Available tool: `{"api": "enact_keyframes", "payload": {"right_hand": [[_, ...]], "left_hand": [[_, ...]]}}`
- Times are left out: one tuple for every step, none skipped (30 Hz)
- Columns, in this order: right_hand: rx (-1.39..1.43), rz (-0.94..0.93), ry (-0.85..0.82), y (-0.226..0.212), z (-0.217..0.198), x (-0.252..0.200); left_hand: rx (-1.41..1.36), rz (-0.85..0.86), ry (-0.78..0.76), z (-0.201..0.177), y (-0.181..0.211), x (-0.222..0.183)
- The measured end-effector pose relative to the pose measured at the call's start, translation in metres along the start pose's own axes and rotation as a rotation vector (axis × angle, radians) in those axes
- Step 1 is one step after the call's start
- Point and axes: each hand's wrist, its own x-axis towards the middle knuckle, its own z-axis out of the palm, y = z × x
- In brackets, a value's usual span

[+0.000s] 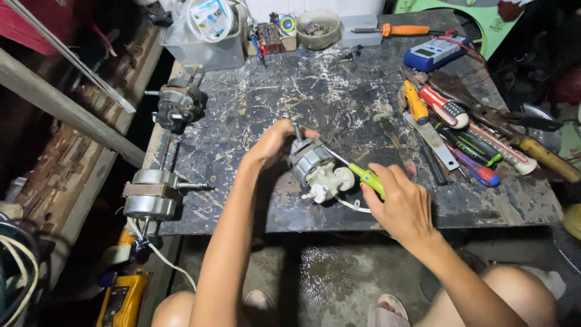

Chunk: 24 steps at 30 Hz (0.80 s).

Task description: Disassembling the housing of an electric motor using a screwdriver as a pry tool on a workbench.

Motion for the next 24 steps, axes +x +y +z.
{"api": "enact_keyframes", "payload": {"right_hand": [[0.001, -0.002, 0.006, -0.001, -0.002, 0.001], [0.031, 0.110, -0.106, -0.002, -0.004, 0.003], [0.061, 0.223, -0.218, -0.002, -0.007, 0.005], [0.059, 0.222, -0.214, 0.003, -0.010, 0.009], [0.090, 0.297, -0.307, 0.009, -0.013, 0.013], [0.122, 0.374, -0.399, 0.014, -0.017, 0.017], [0.120, 0.376, -0.394, 0.016, -0.015, 0.020], [0.121, 0.335, -0.415, 0.018, -0.014, 0.023], [0.122, 0.295, -0.437, 0.019, -0.013, 0.025], [0.123, 0.293, -0.435, 0.019, -0.010, 0.024], [0.045, 0.221, -0.413, 0.020, -0.007, 0.023], [-0.031, 0.153, -0.390, 0.020, -0.005, 0.022], [-0.028, 0.154, -0.388, 0.022, 0.005, 0.012], [-0.115, 0.092, -0.385, 0.024, 0.014, 0.001], [-0.201, 0.030, -0.382, 0.027, 0.022, -0.010], [-0.200, 0.036, -0.384, 0.022, 0.017, -0.007], [-0.173, 0.045, -0.395, 0.017, 0.011, -0.004], [-0.146, 0.053, -0.407, 0.012, 0.005, -0.001], [-0.146, 0.059, -0.410, 0.009, -0.001, 0.005], [-0.027, 0.125, -0.450, 0.006, -0.007, 0.013], [0.093, 0.191, -0.487, 0.002, -0.013, 0.021], [0.093, 0.188, -0.483, 0.001, -0.018, 0.026], [0.115, 0.178, -0.509, 0.000, -0.023, 0.031], [0.138, 0.170, -0.540, -0.002, -0.028, 0.034]], "left_hand": [[0.004, 0.005, 0.002, 0.001, -0.004, 0.006], [0.106, 0.097, -0.035, 0.002, -0.007, 0.014], [0.209, 0.189, -0.072, 0.004, -0.010, 0.022], [0.210, 0.194, -0.073, 0.005, -0.009, 0.022], [0.141, 0.174, -0.101, 0.005, -0.008, 0.023], [0.073, 0.153, -0.130, 0.006, -0.007, 0.025], [0.075, 0.157, -0.133, -0.004, -0.008, 0.039], [0.143, 0.188, -0.220, -0.014, -0.012, 0.051], [0.211, 0.219, -0.307, -0.024, -0.015, 0.063], [0.213, 0.221, -0.305, -0.026, -0.018, 0.072], [0.282, 0.219, -0.339, -0.028, -0.020, 0.080], [0.354, 0.216, -0.375, -0.030, -0.023, 0.088], [0.357, 0.215, -0.375, -0.031, -0.017, 0.086], [0.352, 0.207, -0.379, -0.030, -0.014, 0.084], [0.347, 0.199, -0.383, -0.028, -0.011, 0.082], [0.347, 0.194, -0.388, -0.027, -0.007, 0.078], [0.362, 0.217, -0.391, -0.025, -0.004, 0.075], [0.375, 0.239, -0.393, -0.023, -0.001, 0.070], [0.374, 0.234, -0.399, -0.021, -0.006, 0.071], [0.381, 0.240, -0.389, -0.020, -0.009, 0.072], [0.387, 0.247, -0.379, -0.020, -0.011, 0.073], [0.390, 0.250, -0.377, -0.019, -0.011, 0.073], [0.380, 0.265, -0.377, -0.019, -0.010, 0.073], [0.365, 0.275, -0.376, -0.019, -0.012, 0.071]]}}
